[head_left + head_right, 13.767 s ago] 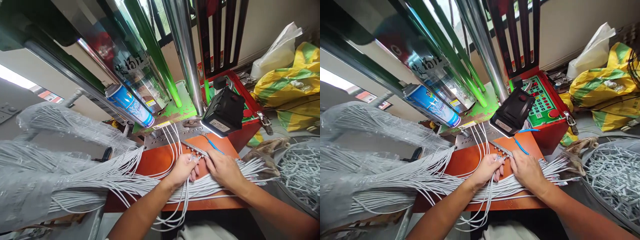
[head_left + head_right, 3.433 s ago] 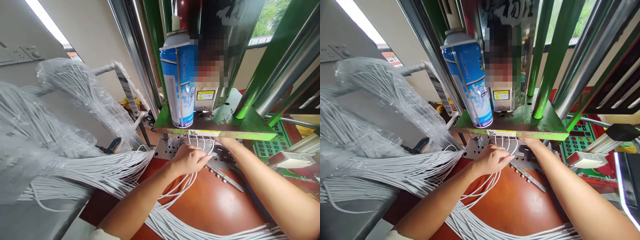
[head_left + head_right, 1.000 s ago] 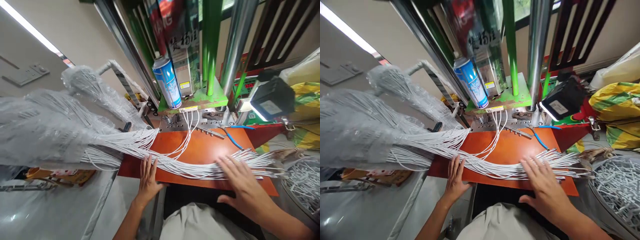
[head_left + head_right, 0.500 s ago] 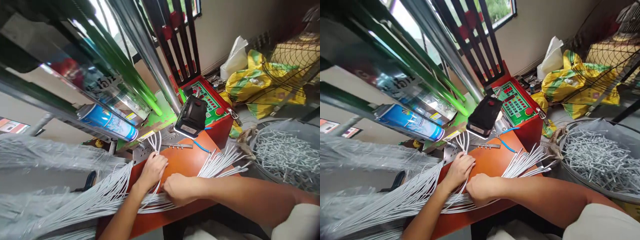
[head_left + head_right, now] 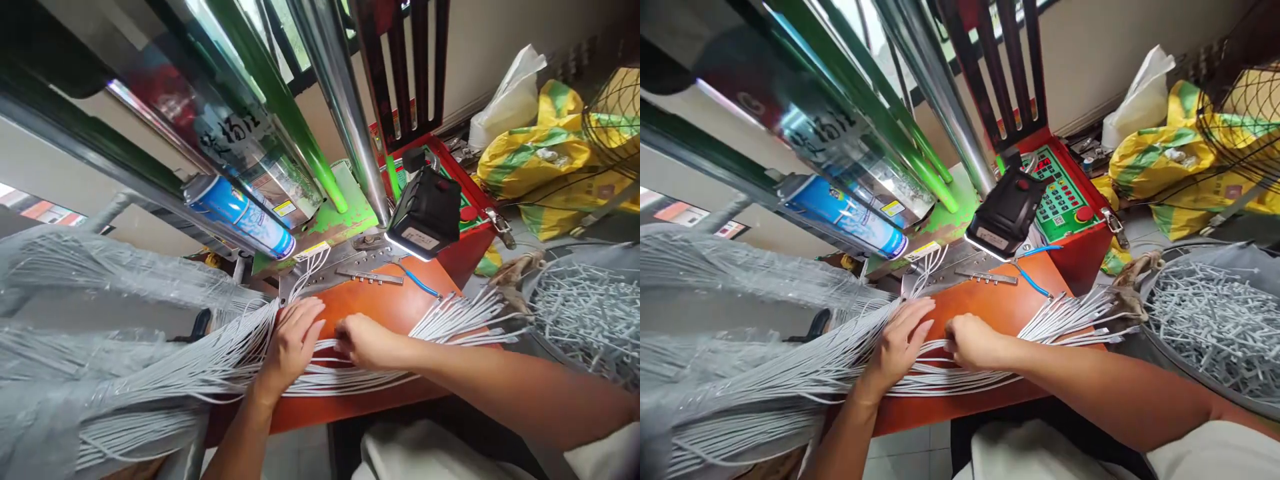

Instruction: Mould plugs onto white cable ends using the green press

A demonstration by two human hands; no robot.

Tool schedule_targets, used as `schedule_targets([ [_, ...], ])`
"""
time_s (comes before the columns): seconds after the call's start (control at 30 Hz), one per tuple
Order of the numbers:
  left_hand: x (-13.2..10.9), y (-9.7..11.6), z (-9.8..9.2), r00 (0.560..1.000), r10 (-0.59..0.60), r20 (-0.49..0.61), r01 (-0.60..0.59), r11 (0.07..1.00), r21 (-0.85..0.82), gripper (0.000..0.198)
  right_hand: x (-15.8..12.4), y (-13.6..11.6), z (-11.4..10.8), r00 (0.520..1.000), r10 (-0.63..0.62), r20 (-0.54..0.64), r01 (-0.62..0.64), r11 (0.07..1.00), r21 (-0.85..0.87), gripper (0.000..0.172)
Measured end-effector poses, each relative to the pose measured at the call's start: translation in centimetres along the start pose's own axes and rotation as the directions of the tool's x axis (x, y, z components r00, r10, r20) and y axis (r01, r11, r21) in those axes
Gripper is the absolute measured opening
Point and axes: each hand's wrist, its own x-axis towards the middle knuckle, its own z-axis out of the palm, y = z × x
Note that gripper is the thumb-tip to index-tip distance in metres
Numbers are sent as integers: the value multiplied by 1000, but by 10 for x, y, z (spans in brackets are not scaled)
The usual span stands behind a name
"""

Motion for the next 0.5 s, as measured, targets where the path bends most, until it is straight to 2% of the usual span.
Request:
schedule_targets([
  [0.1, 16, 44, -11, 998, 54, 11, -52, 984, -170, 45, -4, -9, 4, 997, -13, -73, 5, 995, -104, 17],
  [0.17, 20, 59, -18, 999, 47, 27, -40, 972, -231, 47, -7, -14, 3, 994, -20, -106, 2, 986, -169, 20],
  [0.27, 23, 68, -25, 999, 13, 32, -3, 955, -296, 46, -12, -23, -6, 991, -37, -129, 3, 967, -256, 27],
  [0.4, 21, 71, -27, 999, -9, 33, 21, 923, -383, 53, -21, -35, -33, 989, -59, -136, 7, 936, -353, 30],
  [0.47, 13, 70, -28, 998, -34, 43, 48, 925, -377, 57, -32, -31, -51, 989, -55, -138, -3, 921, -389, 28],
  [0.5, 6, 69, -30, 997, -55, 57, 72, 927, -368, 52, -39, -25, -60, 989, -62, -132, 6, 922, -387, 33],
])
